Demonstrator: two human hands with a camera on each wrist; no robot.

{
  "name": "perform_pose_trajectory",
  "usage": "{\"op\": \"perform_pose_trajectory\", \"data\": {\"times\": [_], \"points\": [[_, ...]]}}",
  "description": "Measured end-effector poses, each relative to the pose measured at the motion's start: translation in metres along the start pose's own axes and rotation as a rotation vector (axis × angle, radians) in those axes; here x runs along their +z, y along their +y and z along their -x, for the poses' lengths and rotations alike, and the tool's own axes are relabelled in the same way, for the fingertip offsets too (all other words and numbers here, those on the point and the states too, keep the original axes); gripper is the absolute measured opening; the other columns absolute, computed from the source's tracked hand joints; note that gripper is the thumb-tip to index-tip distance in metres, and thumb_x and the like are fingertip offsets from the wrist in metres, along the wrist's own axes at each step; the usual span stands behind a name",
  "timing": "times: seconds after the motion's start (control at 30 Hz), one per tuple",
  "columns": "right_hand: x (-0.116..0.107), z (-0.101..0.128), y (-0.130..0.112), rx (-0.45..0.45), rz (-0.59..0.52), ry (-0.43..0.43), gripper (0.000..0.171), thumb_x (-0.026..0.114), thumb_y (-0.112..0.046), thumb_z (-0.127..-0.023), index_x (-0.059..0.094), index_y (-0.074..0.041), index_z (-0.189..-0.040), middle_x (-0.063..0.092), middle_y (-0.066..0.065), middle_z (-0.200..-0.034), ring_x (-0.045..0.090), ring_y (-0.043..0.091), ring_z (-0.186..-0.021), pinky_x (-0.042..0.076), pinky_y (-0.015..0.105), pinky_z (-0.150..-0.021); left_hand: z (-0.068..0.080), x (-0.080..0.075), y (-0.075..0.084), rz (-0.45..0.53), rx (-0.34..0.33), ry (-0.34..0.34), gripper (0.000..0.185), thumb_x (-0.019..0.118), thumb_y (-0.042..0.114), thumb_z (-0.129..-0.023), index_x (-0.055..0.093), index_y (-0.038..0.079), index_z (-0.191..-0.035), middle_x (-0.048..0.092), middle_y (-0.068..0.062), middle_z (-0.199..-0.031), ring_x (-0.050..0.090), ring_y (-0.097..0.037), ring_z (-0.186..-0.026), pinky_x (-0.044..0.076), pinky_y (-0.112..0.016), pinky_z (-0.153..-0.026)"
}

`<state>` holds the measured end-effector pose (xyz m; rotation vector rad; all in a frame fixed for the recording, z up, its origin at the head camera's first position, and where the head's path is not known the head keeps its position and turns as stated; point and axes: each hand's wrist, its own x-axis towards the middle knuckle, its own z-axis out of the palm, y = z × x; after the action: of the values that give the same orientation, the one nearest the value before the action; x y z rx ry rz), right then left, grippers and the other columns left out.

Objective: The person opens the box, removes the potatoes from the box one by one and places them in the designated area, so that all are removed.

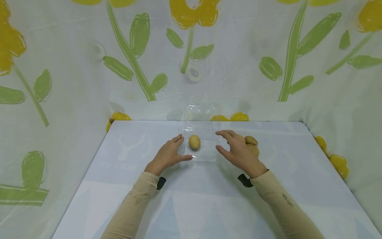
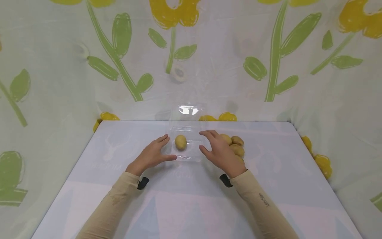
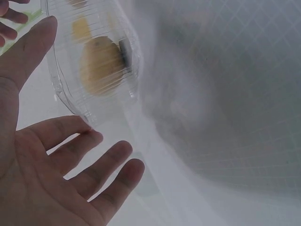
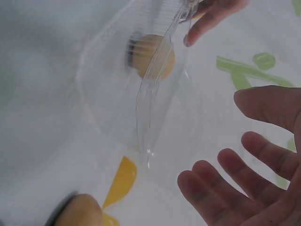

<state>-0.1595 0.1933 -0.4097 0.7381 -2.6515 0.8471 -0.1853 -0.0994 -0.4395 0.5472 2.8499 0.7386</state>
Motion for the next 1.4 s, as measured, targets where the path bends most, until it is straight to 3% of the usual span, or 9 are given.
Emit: {"op": "perform_pose_trajectory", "data": {"times": [0.27,0.6,0.73,0.97,1.3,1.4], "points": [[0.013,-0.024,-0.008,-0.016,-0.006,-0.081,0.052,0.072,-0.019,-0.096,0.053,-0.006,-0.142,0.055,0.012,-0.138,0.058,0.028,-0.124,0.051,0.043,-0.101,0.002,0.001,-0.003,0.012,-0.017,0.004,0.099,0.078,0.058,-0.083,0.037,0.004,-0.156,0.028,-0.007,-0.165,0.036,-0.039,-0.145,0.033,-0.051,-0.117],[0.032,-0.059,-0.010,0.002,-0.003,-0.172,0.055,0.078,-0.015,-0.091,0.055,-0.005,-0.140,0.058,0.012,-0.134,0.063,0.029,-0.113,0.056,0.041,-0.093,-0.002,0.002,-0.001,0.017,-0.021,0.001,0.100,0.078,0.059,-0.083,0.037,0.005,-0.156,0.028,-0.005,-0.166,0.035,-0.037,-0.146,0.033,-0.050,-0.117],[0.044,-0.069,-0.013,0.022,0.007,-0.228,0.057,0.079,-0.014,-0.089,0.056,-0.005,-0.140,0.058,0.013,-0.134,0.061,0.031,-0.116,0.053,0.041,-0.097,-0.002,0.003,-0.001,0.003,-0.018,0.005,0.099,0.076,0.060,-0.083,0.037,0.005,-0.156,0.028,-0.005,-0.165,0.036,-0.037,-0.145,0.034,-0.050,-0.117],[0.060,-0.078,-0.018,0.034,0.040,-0.301,0.059,0.081,-0.011,-0.086,0.057,-0.005,-0.139,0.057,0.014,-0.137,0.056,0.031,-0.125,0.047,0.043,-0.107,0.000,0.000,0.000,0.011,-0.015,0.012,0.097,0.078,0.056,-0.084,0.038,0.003,-0.155,0.029,-0.007,-0.165,0.036,-0.039,-0.145,0.034,-0.051,-0.116],[0.077,-0.085,-0.017,-0.022,0.092,-0.345,0.051,0.080,-0.010,-0.088,0.062,-0.003,-0.135,0.060,0.015,-0.131,0.058,0.033,-0.122,0.045,0.042,-0.108,0.000,0.001,-0.002,0.024,-0.001,0.023,0.098,0.078,0.058,-0.083,0.039,0.004,-0.155,0.030,-0.008,-0.164,0.037,-0.039,-0.144,0.036,-0.051,-0.115],[0.079,-0.084,-0.018,0.004,0.114,-0.363,0.048,0.079,-0.011,-0.088,0.065,-0.005,-0.134,0.060,0.016,-0.129,0.057,0.034,-0.119,0.048,0.042,-0.106,0.000,0.000,-0.001,0.025,-0.009,0.023,0.097,0.078,0.057,-0.083,0.039,0.005,-0.155,0.031,-0.007,-0.164,0.037,-0.038,-0.145,0.035,-0.050,-0.116]]}}
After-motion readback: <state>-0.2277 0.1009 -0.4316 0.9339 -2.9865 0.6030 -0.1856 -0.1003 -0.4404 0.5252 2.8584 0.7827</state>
